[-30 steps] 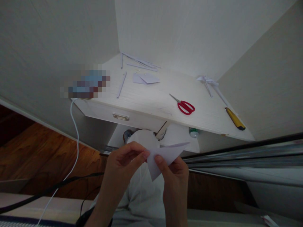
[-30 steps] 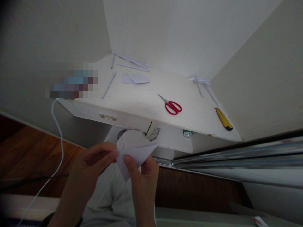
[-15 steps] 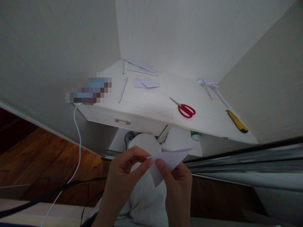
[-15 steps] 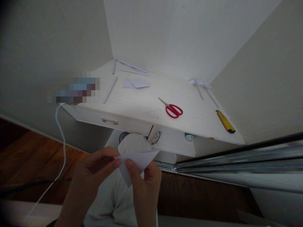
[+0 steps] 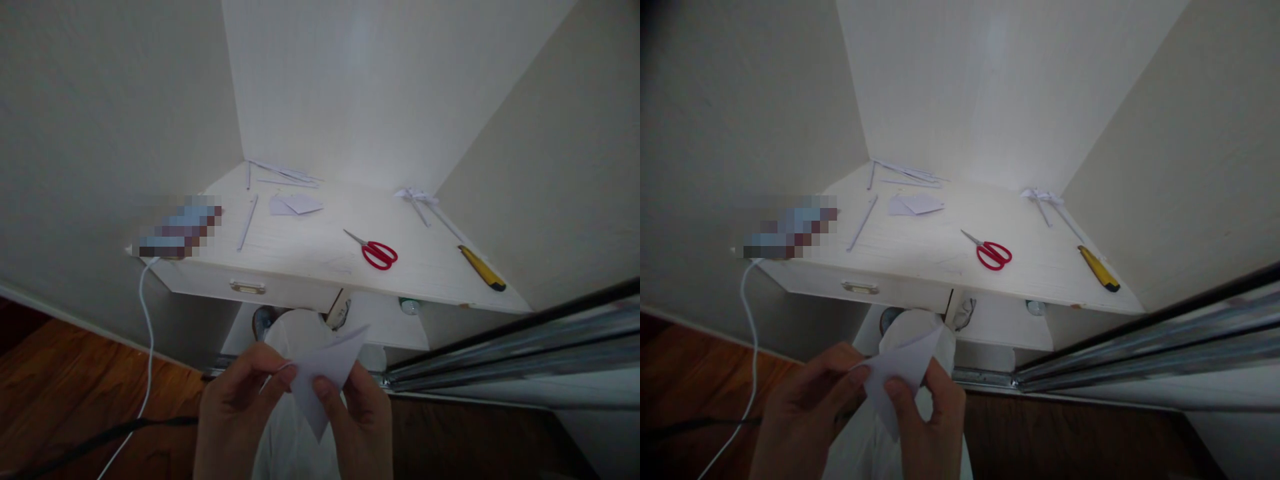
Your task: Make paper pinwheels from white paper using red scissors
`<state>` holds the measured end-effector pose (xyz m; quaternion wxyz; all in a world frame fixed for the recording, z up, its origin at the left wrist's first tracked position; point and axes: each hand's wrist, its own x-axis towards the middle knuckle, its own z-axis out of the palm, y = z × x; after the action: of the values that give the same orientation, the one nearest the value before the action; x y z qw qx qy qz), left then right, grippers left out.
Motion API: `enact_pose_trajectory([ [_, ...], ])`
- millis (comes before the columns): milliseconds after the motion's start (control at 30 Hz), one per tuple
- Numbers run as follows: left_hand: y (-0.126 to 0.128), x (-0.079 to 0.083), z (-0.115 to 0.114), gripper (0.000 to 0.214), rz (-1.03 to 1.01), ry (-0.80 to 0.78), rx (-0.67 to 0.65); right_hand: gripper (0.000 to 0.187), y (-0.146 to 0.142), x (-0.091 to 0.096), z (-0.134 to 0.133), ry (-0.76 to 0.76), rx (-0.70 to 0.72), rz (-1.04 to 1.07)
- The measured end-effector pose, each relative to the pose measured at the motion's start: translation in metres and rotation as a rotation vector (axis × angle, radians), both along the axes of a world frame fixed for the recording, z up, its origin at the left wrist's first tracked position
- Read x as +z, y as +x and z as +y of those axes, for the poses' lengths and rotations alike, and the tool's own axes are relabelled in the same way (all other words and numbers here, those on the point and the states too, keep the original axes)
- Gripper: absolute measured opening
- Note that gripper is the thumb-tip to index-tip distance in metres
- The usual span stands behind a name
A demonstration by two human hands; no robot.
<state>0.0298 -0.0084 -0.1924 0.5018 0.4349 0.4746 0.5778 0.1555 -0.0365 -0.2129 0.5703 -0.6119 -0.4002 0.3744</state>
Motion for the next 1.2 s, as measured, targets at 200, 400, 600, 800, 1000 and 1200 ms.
enact_pose_trajectory([
  [200,-0.001,-0.004,-0.002,0.019,0.039,0.061,0.039,0.019,0.005,-0.006,0.003,-0.006,0.022,-0.062],
  [400,-0.002,-0.003,-0.001,0.017,0.015,0.051,0.009,0.019,0.020,-0.008,0.004,-0.023,0.103,-0.110],
  [600,-0.001,0.001,-0.001,0.014,0.040,0.018,-0.018,0.015,0.013,0.006,0.013,0.002,0.058,0.085],
  [800,0.007,0.001,-0.002,0.011,0.030,0.035,0.062,0.013,0.010,0.024,0.012,0.001,0.030,0.063],
  [1000,0.005,0.000,-0.001,0.012,0.064,0.074,0.050,0.031,0.019,0.015,0.010,0.092,0.046,0.007],
  [1200,-0.011,-0.005,0.007,0.012,0.172,0.169,-0.067,0.007,0.023,0.013,0.017,0.150,0.063,0.179],
])
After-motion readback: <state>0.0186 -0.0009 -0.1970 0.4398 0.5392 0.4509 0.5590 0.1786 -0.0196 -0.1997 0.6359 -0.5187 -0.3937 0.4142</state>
